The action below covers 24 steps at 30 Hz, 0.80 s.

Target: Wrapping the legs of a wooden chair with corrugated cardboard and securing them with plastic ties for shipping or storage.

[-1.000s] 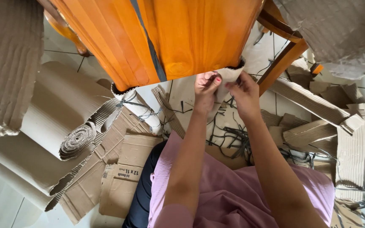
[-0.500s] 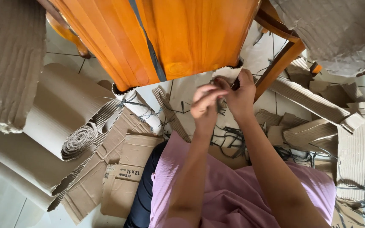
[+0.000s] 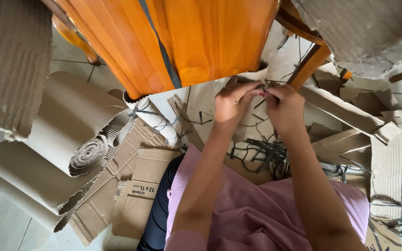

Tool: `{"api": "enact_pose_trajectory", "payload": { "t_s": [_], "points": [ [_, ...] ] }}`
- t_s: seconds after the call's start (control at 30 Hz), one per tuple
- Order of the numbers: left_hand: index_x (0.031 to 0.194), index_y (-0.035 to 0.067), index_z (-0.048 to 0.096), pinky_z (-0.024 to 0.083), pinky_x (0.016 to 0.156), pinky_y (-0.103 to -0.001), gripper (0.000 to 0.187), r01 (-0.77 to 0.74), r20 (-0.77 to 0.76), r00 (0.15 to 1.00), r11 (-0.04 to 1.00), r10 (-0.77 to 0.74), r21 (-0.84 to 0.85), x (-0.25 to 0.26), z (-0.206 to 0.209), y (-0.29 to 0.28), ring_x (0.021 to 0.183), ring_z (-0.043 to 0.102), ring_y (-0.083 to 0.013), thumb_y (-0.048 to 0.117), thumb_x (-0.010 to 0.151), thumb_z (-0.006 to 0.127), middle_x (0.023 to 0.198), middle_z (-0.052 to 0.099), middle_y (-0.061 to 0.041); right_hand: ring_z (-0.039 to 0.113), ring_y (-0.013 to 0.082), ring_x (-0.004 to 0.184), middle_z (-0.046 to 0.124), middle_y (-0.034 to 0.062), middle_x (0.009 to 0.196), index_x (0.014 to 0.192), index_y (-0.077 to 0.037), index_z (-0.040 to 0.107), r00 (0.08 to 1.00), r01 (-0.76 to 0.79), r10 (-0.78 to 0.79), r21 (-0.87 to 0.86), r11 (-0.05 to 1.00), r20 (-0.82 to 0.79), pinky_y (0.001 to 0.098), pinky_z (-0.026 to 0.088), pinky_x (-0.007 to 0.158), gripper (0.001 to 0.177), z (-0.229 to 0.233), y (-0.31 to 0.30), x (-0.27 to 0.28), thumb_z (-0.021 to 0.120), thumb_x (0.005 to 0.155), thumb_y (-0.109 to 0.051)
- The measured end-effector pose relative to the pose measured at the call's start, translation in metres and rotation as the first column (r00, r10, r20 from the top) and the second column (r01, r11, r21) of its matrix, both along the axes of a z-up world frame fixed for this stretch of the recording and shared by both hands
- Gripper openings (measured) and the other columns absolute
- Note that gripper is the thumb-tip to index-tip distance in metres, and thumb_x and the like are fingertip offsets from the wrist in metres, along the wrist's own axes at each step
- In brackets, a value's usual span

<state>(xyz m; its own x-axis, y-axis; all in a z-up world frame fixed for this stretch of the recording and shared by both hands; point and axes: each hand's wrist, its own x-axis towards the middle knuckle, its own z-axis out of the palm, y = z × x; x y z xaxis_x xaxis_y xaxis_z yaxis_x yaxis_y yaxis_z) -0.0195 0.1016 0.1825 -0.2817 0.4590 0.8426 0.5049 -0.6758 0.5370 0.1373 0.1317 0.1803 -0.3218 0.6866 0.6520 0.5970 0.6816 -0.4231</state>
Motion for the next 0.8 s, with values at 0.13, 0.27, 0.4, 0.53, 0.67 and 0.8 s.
{"api": "enact_pose_trajectory", "payload": {
  "t_s": [0.13, 0.27, 0.4, 0.53, 0.67, 0.8],
  "points": [
    [0.093, 0.022, 0.079, 0.060, 0.088, -0.042, 0.011, -0.035, -0.011, 0.999, 0.999, 0.035, -0.039, -0.001, -0.019, 0.011, 0.078, 0.074, -0.0247, 0.026, 0.083, 0.083, 0.078, 0.076, 0.002, 0.071, 0.0353, 0.075, 0.070, 0.0116, 0.083, 0.096, -0.005, 0.080, 0.989, -0.020, 0.005, -0.102, 0.995, -0.148, 0.0367, 0.054, 0.066, 0.007, 0.012, -0.022, 0.016, 0.076, 0.097, 0.001],
    [0.093, 0.026, 0.079, 0.060, 0.084, -0.037, 0.007, -0.025, -0.123, 0.992, 0.999, 0.028, 0.033, -0.006, -0.007, 0.009, 0.079, 0.074, -0.0197, 0.021, 0.088, 0.078, 0.082, 0.078, 0.008, 0.072, 0.0299, 0.072, 0.073, 0.0081, 0.082, 0.094, -0.006, 0.080, 0.979, -0.071, 0.050, -0.100, 0.992, -0.198, 0.0340, 0.054, 0.063, 0.005, 0.034, -0.051, 0.010, 0.080, 0.098, -0.003],
    [0.093, 0.020, 0.077, 0.057, 0.093, -0.036, 0.005, -0.081, -0.249, 0.961, 0.985, 0.118, 0.153, -0.007, -0.004, 0.009, 0.079, 0.072, -0.0200, 0.023, 0.089, 0.078, 0.084, 0.077, 0.004, 0.073, 0.0279, 0.075, 0.074, 0.0066, 0.084, 0.093, -0.008, 0.080, 0.959, -0.148, 0.119, -0.099, 0.984, -0.258, 0.0331, 0.054, 0.065, 0.006, 0.023, -0.062, -0.002, 0.079, 0.097, -0.004],
    [0.100, 0.019, 0.077, 0.054, 0.101, -0.035, 0.011, -0.027, -0.229, 0.971, 0.986, 0.065, 0.167, -0.006, -0.016, 0.016, 0.085, 0.070, -0.0180, 0.013, 0.097, 0.068, 0.091, 0.074, 0.003, 0.073, 0.0305, 0.073, 0.075, 0.0087, 0.085, 0.094, -0.004, 0.079, 0.971, -0.174, 0.168, -0.022, 0.984, -0.171, 0.0345, 0.056, 0.061, 0.006, 0.028, -0.078, -0.001, 0.074, 0.098, -0.003],
    [0.104, 0.015, 0.077, 0.056, 0.097, -0.036, 0.018, 0.039, -0.146, 0.989, 0.983, -0.013, 0.181, -0.007, -0.009, 0.011, 0.085, 0.070, -0.0181, 0.005, 0.097, 0.064, 0.093, 0.073, 0.001, 0.072, 0.0354, 0.071, 0.074, 0.0102, 0.080, 0.088, -0.005, 0.077, 0.966, -0.202, 0.185, -0.080, 0.976, -0.178, 0.0368, 0.056, 0.058, 0.008, 0.004, -0.096, 0.014, 0.074, 0.095, -0.001],
    [0.104, 0.015, 0.077, 0.055, 0.100, -0.035, 0.018, 0.024, -0.139, 0.990, 0.982, 0.002, 0.186, -0.005, -0.003, 0.006, 0.086, 0.070, -0.0191, 0.005, 0.097, 0.063, 0.093, 0.072, 0.001, 0.075, 0.0299, 0.070, 0.075, 0.0104, 0.077, 0.086, -0.001, 0.077, 0.942, -0.250, 0.193, -0.190, 0.949, -0.275, 0.0321, 0.058, 0.060, 0.009, -0.074, -0.100, 0.043, 0.074, 0.094, 0.001]
  ]
}}
